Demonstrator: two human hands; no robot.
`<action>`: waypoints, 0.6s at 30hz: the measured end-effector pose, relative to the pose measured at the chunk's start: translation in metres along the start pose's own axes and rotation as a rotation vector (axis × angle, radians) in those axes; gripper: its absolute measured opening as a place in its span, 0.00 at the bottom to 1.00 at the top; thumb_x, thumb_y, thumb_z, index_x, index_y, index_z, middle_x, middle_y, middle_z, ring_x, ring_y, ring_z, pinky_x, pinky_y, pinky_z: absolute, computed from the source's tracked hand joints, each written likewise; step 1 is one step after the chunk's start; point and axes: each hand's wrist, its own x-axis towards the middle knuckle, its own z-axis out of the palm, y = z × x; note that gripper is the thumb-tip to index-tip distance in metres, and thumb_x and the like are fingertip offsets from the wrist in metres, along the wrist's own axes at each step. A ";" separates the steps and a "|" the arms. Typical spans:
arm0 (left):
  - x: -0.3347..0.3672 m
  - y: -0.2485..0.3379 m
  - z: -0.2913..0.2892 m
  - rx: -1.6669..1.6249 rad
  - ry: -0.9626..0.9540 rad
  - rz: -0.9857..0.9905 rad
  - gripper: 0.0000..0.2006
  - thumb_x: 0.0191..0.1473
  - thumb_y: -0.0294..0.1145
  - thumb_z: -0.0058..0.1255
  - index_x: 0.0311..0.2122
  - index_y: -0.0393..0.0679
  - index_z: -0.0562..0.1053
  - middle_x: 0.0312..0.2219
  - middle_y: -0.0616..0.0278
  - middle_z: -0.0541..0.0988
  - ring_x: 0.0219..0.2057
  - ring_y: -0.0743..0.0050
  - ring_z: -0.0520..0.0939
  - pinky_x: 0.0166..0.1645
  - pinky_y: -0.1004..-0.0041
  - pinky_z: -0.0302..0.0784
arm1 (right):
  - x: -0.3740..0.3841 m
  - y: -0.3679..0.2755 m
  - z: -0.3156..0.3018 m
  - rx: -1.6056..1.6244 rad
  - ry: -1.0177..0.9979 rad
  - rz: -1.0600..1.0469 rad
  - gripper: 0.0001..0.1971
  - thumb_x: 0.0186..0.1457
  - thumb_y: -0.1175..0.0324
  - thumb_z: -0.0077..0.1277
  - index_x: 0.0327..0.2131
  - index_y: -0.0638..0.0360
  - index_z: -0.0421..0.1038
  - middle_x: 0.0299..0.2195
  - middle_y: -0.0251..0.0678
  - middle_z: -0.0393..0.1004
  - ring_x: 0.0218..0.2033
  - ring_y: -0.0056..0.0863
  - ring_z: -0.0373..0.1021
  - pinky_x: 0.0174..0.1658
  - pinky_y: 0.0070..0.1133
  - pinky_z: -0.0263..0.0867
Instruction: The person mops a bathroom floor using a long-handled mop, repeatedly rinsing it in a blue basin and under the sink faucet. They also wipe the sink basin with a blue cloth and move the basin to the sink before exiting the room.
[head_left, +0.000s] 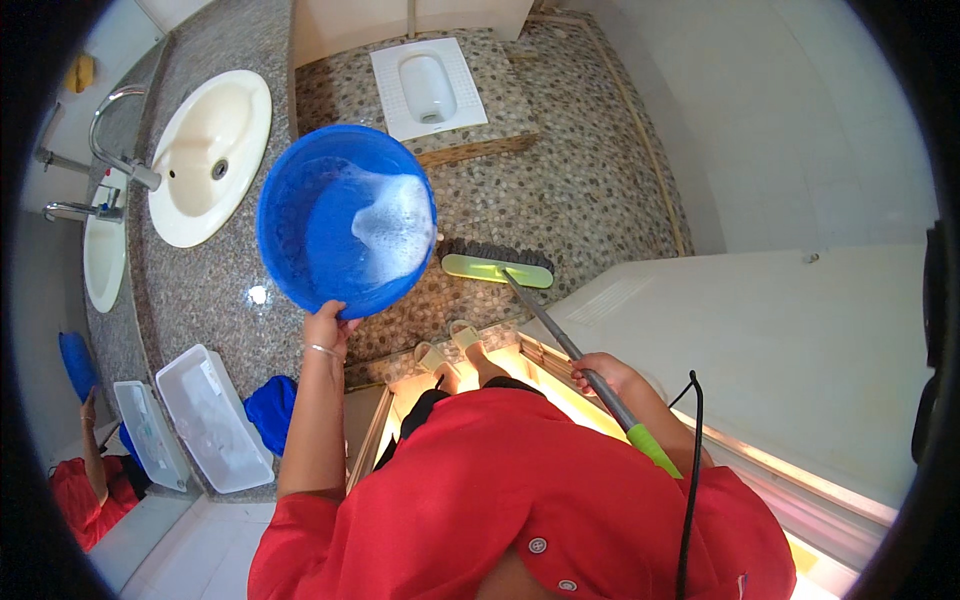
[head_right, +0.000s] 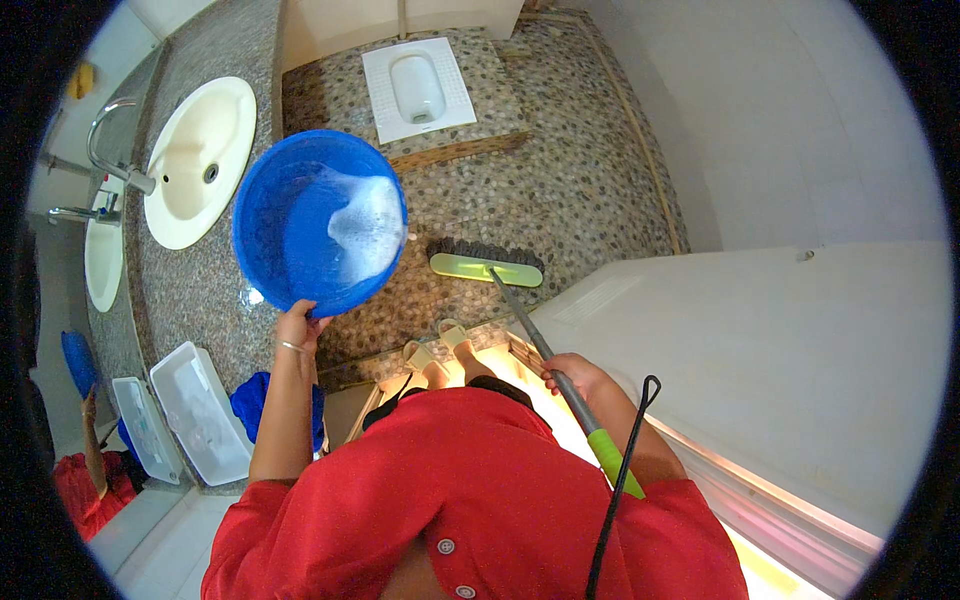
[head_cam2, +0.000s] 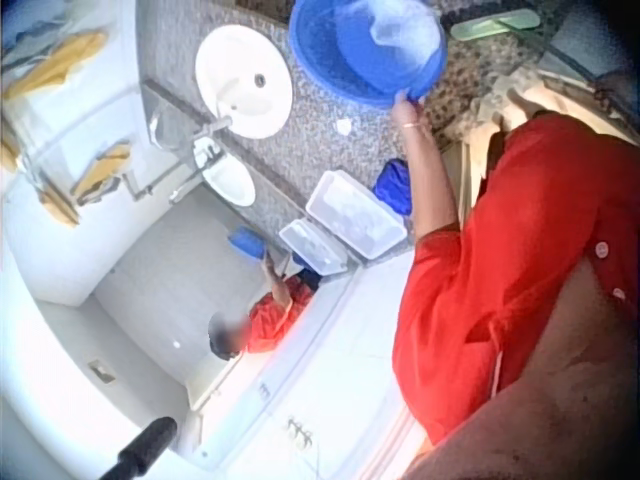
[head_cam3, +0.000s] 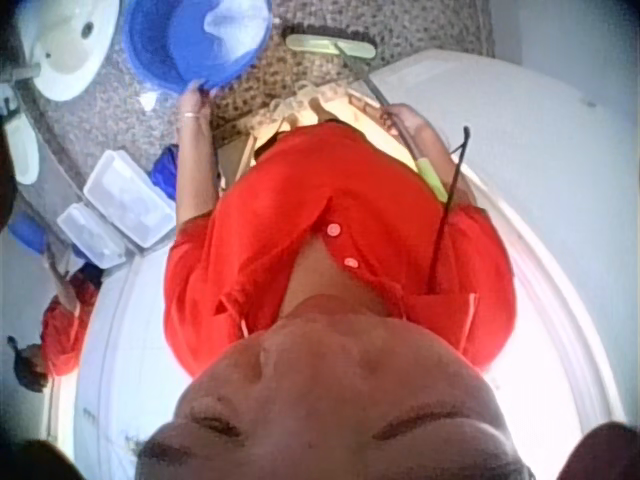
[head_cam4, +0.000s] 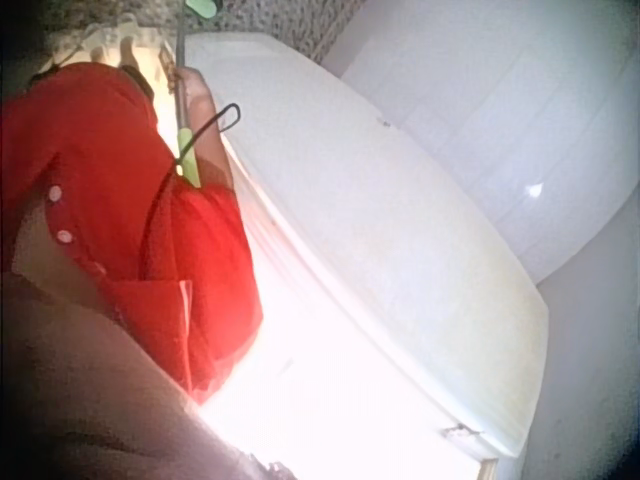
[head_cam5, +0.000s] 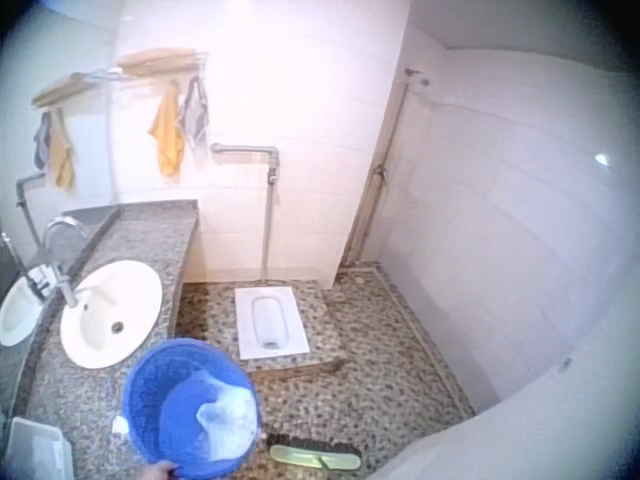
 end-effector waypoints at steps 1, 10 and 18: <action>0.004 -0.001 0.008 0.094 0.021 0.022 0.22 0.46 0.20 0.43 0.49 0.35 0.62 0.37 0.51 0.74 0.30 0.58 0.80 0.28 0.67 0.81 | 0.002 0.003 -0.002 0.001 0.016 -0.013 0.07 0.55 0.71 0.45 0.26 0.62 0.63 0.19 0.34 0.67 0.15 0.21 0.64 0.17 0.19 0.63; 0.027 0.006 0.052 0.663 0.168 0.457 0.43 0.43 0.16 0.41 0.65 0.54 0.42 0.54 0.45 0.66 0.43 0.52 0.77 0.42 0.68 0.74 | 0.001 0.022 -0.004 -0.012 0.007 -0.009 0.07 0.56 0.69 0.46 0.27 0.61 0.64 0.19 0.34 0.67 0.16 0.23 0.64 0.18 0.21 0.63; -0.005 0.061 0.057 0.908 0.287 0.963 0.42 0.48 0.13 0.43 0.65 0.59 0.44 0.53 0.48 0.68 0.47 0.57 0.76 0.45 0.68 0.73 | 0.002 0.028 -0.001 -0.057 0.029 -0.012 0.08 0.56 0.68 0.46 0.30 0.63 0.63 0.21 0.36 0.68 0.16 0.23 0.64 0.19 0.22 0.64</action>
